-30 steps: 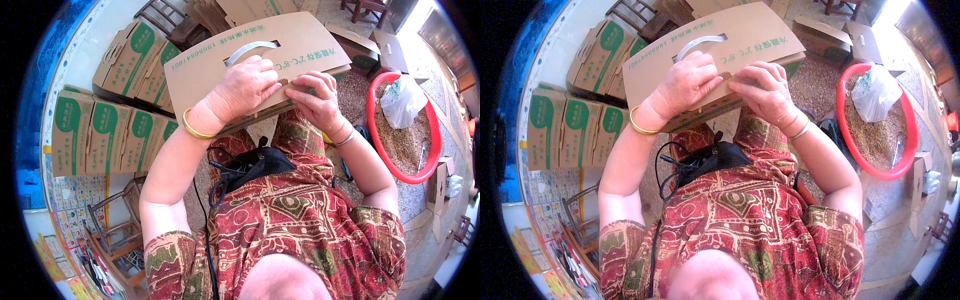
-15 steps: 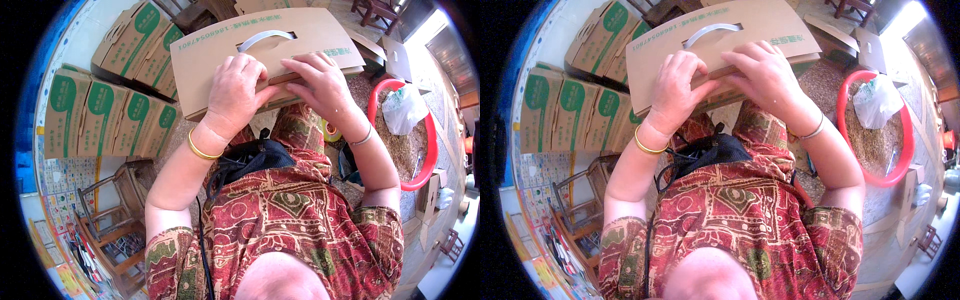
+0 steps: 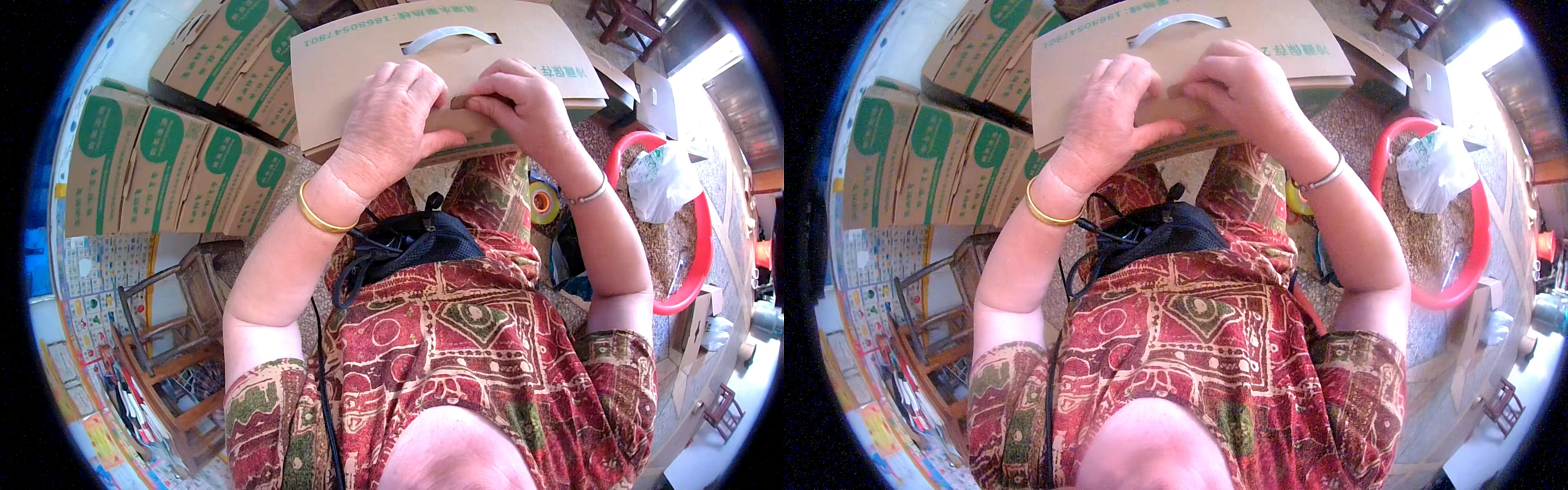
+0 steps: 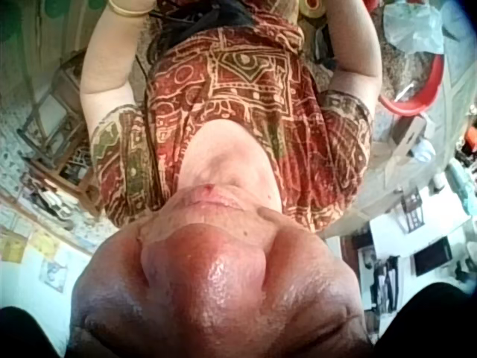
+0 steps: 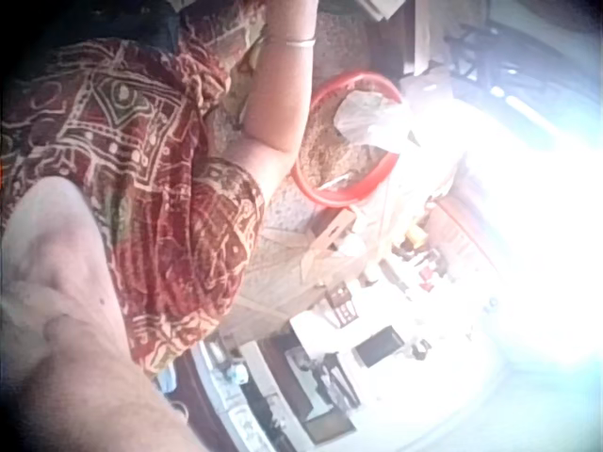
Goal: The person assembles flat-packed cardboard boxes by folding the sides and interlocking the tabs. They handle the boxes one at a time, stacking the finished units, and briefly move a wooden stool to clear the workspace.
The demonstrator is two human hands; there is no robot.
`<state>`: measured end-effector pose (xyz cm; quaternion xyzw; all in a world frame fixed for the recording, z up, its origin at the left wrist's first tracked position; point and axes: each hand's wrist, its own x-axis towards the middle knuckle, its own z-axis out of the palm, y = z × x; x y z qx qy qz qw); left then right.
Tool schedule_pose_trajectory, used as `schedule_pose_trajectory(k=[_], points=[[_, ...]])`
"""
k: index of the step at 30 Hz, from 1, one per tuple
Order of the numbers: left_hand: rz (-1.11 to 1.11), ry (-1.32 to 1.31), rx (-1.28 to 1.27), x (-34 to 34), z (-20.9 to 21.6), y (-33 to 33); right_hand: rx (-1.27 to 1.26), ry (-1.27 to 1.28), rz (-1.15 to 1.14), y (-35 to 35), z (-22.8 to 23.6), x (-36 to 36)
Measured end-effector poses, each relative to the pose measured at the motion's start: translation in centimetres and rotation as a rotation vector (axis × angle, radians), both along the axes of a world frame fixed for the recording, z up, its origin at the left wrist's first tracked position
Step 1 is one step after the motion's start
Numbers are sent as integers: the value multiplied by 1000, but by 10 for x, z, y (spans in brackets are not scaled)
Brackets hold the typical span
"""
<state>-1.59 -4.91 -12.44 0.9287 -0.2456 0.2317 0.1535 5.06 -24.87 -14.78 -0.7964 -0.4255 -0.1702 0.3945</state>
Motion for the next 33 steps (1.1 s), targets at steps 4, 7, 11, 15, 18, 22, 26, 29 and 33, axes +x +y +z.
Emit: schedule_pose_trajectory(k=[4,7,11,15,18,22,26,29,33], points=[[-59,62,12,0,4,6,12,-40,57,-5,-2,-1],[-140,134,-11,2,11,14,-29,10,85,-11,2,0],[-180,226,-47,3,18,20,100,117,47,-21,4,-9],[-167,247,-116,-2,19,18,203,106,-67,-34,2,-16],[-170,211,-121,-6,23,18,244,43,-121,-42,0,-19],[-182,75,1,-12,26,18,236,-80,-164,-52,-2,-21],[-127,39,119,-14,18,14,110,-111,-129,-52,-9,-19],[-150,31,54,-15,11,13,13,-193,-119,-51,-8,-18],[-93,8,44,-15,6,9,-11,-111,-112,-47,3,-19]])
